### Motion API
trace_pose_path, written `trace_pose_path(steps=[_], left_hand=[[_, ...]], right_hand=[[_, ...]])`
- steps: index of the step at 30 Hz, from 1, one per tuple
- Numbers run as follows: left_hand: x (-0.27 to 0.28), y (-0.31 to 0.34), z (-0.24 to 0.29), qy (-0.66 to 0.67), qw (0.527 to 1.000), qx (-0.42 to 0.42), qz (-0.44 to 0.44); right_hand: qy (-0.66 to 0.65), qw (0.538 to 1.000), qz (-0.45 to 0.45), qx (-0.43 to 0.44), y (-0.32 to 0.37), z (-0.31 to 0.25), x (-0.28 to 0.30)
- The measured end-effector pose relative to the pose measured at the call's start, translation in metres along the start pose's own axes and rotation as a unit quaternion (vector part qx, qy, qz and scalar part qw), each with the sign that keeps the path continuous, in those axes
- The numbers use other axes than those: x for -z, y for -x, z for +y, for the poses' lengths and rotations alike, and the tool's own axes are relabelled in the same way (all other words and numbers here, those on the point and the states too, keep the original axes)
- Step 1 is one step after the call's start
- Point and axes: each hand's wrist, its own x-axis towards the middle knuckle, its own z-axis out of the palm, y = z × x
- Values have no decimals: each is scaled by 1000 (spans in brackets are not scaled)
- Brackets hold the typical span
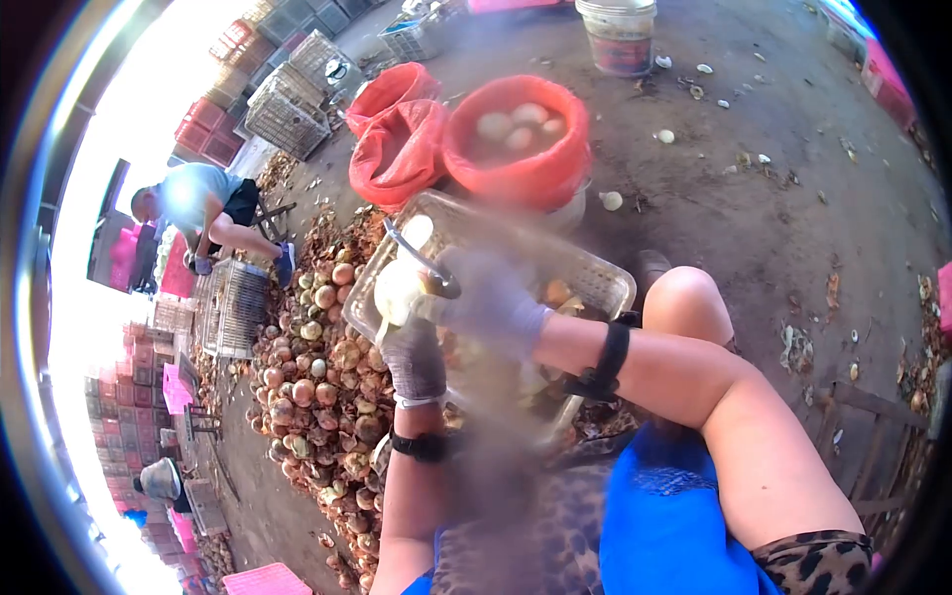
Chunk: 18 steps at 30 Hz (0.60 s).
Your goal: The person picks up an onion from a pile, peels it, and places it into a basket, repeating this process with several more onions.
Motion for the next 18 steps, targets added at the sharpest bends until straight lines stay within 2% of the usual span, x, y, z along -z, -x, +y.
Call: trace_pose_path(steps=[2, 3, 5, 7, 8, 9, 10, 11, 13, 14, 15, 16, 17, 18], left_hand=[[-8, 0, 1, -3, 1000, -25, 5], [-9, 1, 5, 21, 1000, 3, 1], [-2, -1, 6, 97, 994, 45, -23], [17, -10, -11, 228, 968, 67, -85], [29, -16, -25, 307, 941, 70, -123], [34, -18, -36, 320, 942, 63, -78], [34, -17, -35, 321, 940, 59, -96], [31, -16, -31, 322, 938, 54, -115], [27, -13, -24, 321, 937, 67, -118], [26, -11, -20, 322, 936, 74, -119], [26, -10, -17, 323, 935, 83, -123], [27, -8, -15, 324, 934, 88, -125], [29, -8, -9, 324, 933, 95, -127], [30, -7, -7, 326, 931, 101, -126]], right_hand=[[-6, 999, -28, -26, -1, 4, 2], [-9, 998, -44, -37, -3, 7, 3], [-138, 983, -92, -82, -12, 19, 5], [-303, 933, -114, -157, -13, 23, 4], [-398, 886, -113, -209, -13, 18, 6], [-437, 856, -124, -249, -12, 11, 11], [-472, 822, -132, -289, -11, 5, 16], [-457, 817, -152, -317, -12, -4, 26], [-324, 897, -144, -265, -18, 1, 35], [-200, 957, -115, -179, -23, 17, 33], [-71, 990, -81, -89, -28, 35, 30], [59, 997, -44, 5, -33, 37, 30], [166, 980, -22, 106, -37, 39, 33], [196, 966, 7, 168, -37, 39, 32]])
